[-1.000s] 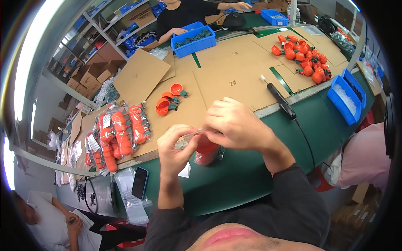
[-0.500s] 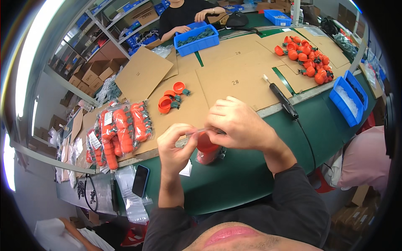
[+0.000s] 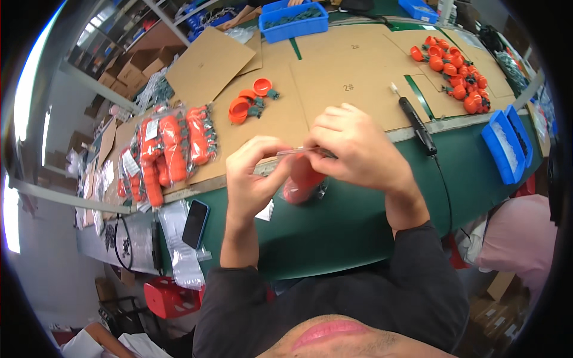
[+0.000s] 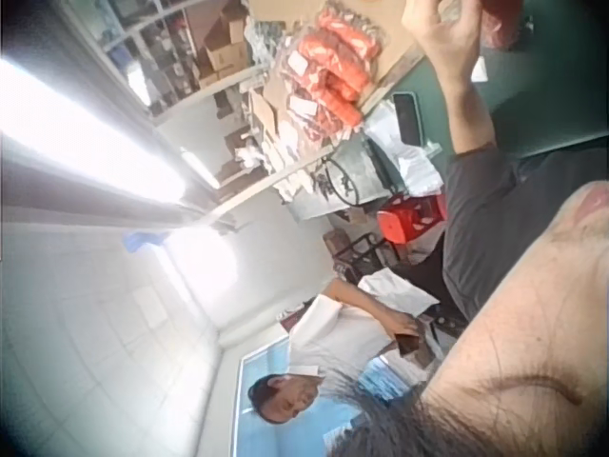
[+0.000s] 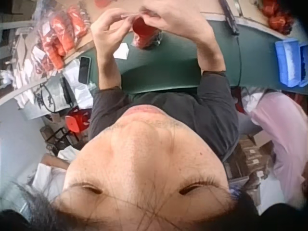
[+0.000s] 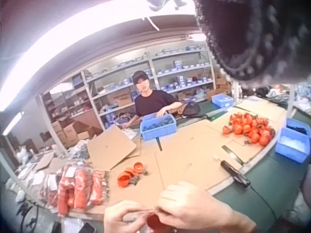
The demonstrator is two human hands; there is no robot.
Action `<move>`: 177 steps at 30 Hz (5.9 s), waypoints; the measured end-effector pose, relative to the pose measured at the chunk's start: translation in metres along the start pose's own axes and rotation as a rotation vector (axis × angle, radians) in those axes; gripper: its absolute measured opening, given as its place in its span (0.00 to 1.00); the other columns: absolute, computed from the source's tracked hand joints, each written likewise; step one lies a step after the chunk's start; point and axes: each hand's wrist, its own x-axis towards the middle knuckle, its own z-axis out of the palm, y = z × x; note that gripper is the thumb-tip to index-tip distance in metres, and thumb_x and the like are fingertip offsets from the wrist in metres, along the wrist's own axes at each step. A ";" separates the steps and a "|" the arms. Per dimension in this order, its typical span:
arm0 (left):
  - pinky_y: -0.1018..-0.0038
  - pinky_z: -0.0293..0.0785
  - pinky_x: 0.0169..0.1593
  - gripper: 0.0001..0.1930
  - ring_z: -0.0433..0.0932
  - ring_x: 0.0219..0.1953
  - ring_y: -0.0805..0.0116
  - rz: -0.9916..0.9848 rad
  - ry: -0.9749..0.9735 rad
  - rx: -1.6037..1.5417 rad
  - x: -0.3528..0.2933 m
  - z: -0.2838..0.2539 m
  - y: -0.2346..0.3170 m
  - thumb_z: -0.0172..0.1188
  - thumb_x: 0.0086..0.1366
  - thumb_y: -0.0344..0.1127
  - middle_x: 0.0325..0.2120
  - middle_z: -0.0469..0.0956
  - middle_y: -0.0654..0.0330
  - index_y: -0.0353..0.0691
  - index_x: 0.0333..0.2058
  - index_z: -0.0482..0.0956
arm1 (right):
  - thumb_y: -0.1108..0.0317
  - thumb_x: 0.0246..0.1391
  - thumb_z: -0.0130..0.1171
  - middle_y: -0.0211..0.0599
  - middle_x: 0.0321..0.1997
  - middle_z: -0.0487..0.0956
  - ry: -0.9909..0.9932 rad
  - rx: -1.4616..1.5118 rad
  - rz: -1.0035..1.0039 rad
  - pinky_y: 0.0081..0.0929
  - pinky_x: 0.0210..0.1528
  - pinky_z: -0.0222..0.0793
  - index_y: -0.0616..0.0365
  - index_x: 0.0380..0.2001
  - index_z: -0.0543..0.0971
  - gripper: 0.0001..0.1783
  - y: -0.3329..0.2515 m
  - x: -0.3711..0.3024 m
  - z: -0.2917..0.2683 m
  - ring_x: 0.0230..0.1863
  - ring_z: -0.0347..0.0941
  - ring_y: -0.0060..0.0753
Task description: The person packs plastic components and paper cards into plastic bags and seals them by hand. The person then processes plastic components using an electric rotary tool.
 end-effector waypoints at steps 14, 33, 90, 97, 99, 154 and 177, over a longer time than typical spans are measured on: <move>0.71 0.80 0.44 0.06 0.85 0.36 0.64 0.039 0.010 -0.066 0.000 0.005 -0.003 0.72 0.59 0.22 0.34 0.87 0.56 0.33 0.36 0.86 | 0.66 0.50 0.68 0.34 0.31 0.79 -0.017 0.004 0.024 0.38 0.43 0.71 0.56 0.30 0.82 0.07 -0.001 -0.001 0.000 0.38 0.77 0.42; 0.65 0.81 0.43 0.07 0.85 0.37 0.56 0.198 0.033 0.004 -0.006 -0.004 -0.003 0.72 0.58 0.28 0.34 0.86 0.56 0.38 0.36 0.86 | 0.81 0.41 0.70 0.37 0.31 0.80 0.003 -0.010 -0.005 0.37 0.39 0.68 0.59 0.30 0.81 0.11 -0.025 0.014 0.006 0.34 0.76 0.44; 0.70 0.80 0.47 0.08 0.86 0.38 0.62 0.080 -0.078 0.140 0.001 -0.002 0.001 0.71 0.60 0.23 0.35 0.86 0.55 0.31 0.39 0.87 | 0.60 0.52 0.72 0.33 0.31 0.81 0.013 -0.165 0.028 0.40 0.43 0.74 0.52 0.30 0.83 0.10 -0.001 -0.005 0.007 0.36 0.79 0.41; 0.67 0.80 0.50 0.08 0.84 0.40 0.58 0.036 -0.044 0.090 -0.006 0.000 -0.001 0.68 0.59 0.18 0.35 0.85 0.51 0.29 0.38 0.84 | 0.60 0.52 0.68 0.33 0.28 0.79 0.116 -0.060 -0.058 0.40 0.42 0.72 0.52 0.27 0.82 0.09 0.000 -0.002 0.013 0.36 0.78 0.41; 0.67 0.79 0.51 0.08 0.84 0.40 0.58 0.043 -0.059 0.069 -0.006 0.004 0.000 0.67 0.59 0.17 0.35 0.85 0.51 0.29 0.38 0.83 | 0.60 0.54 0.69 0.31 0.28 0.78 0.080 -0.078 -0.064 0.38 0.41 0.70 0.52 0.29 0.81 0.09 0.001 -0.005 0.010 0.36 0.76 0.40; 0.75 0.82 0.46 0.07 0.86 0.40 0.73 0.069 -0.143 0.071 -0.008 -0.027 0.000 0.71 0.68 0.26 0.37 0.88 0.60 0.31 0.43 0.87 | 0.66 0.56 0.70 0.40 0.29 0.81 -0.056 -0.056 -0.028 0.41 0.40 0.73 0.58 0.31 0.84 0.08 -0.008 -0.008 0.011 0.36 0.79 0.47; 0.60 0.81 0.41 0.06 0.86 0.36 0.52 0.338 -0.002 0.312 -0.022 -0.028 0.002 0.67 0.59 0.35 0.28 0.85 0.56 0.40 0.31 0.88 | 0.82 0.53 0.68 0.43 0.37 0.82 -0.037 -0.010 0.019 0.29 0.45 0.73 0.66 0.37 0.81 0.08 -0.037 -0.004 0.024 0.38 0.79 0.39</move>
